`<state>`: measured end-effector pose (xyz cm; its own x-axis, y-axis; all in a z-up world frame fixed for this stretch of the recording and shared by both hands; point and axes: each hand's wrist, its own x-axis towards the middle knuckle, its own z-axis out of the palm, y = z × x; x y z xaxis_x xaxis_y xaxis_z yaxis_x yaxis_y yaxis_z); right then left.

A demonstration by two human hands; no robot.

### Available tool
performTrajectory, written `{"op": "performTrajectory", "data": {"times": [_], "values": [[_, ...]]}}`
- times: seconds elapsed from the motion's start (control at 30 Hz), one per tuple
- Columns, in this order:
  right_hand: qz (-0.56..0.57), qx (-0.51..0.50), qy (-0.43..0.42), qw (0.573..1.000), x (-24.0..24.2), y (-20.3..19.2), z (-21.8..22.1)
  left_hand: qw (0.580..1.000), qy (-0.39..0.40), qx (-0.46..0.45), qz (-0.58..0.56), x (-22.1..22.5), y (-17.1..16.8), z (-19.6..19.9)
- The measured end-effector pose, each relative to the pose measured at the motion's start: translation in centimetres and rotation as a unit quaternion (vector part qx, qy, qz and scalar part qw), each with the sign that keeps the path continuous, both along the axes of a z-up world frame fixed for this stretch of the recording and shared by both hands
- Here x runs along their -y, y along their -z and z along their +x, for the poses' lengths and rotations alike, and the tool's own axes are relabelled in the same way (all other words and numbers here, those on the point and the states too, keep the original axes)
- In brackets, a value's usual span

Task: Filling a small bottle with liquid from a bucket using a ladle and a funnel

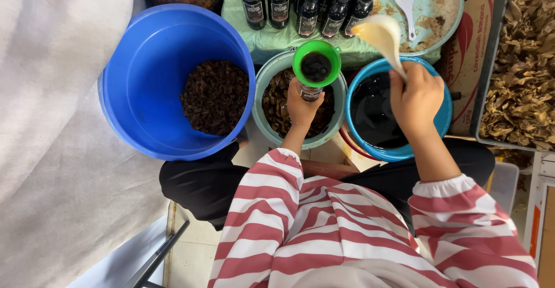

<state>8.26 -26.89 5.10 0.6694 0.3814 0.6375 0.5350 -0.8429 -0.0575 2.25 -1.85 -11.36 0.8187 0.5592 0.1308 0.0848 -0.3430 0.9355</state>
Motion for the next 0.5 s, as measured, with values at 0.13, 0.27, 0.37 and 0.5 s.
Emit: {"op": "performTrajectory", "data": {"times": [0.13, 0.27, 0.37, 0.5], "values": [[0.055, -0.109, 0.07, 0.99, 3.0, 9.0, 0.6, 1.0, -0.006, -0.014, 0.006, 0.2, 0.0, 0.0], [-0.031, -0.41, 0.26, 0.873, 9.4, 21.6, -0.1, 0.999, -0.024, -0.023, 0.019, 0.2, 0.0, 0.1], [-0.075, -0.455, 0.331, 0.823, 12.6, 27.1, -1.2, 0.999, -0.031, -0.027, 0.03, 0.2, -0.1, 0.1], [-0.066, -0.516, 0.372, 0.768, 13.5, 29.1, -2.9, 0.998, -0.037, -0.031, 0.037, 0.0, 0.0, -0.1]]}}
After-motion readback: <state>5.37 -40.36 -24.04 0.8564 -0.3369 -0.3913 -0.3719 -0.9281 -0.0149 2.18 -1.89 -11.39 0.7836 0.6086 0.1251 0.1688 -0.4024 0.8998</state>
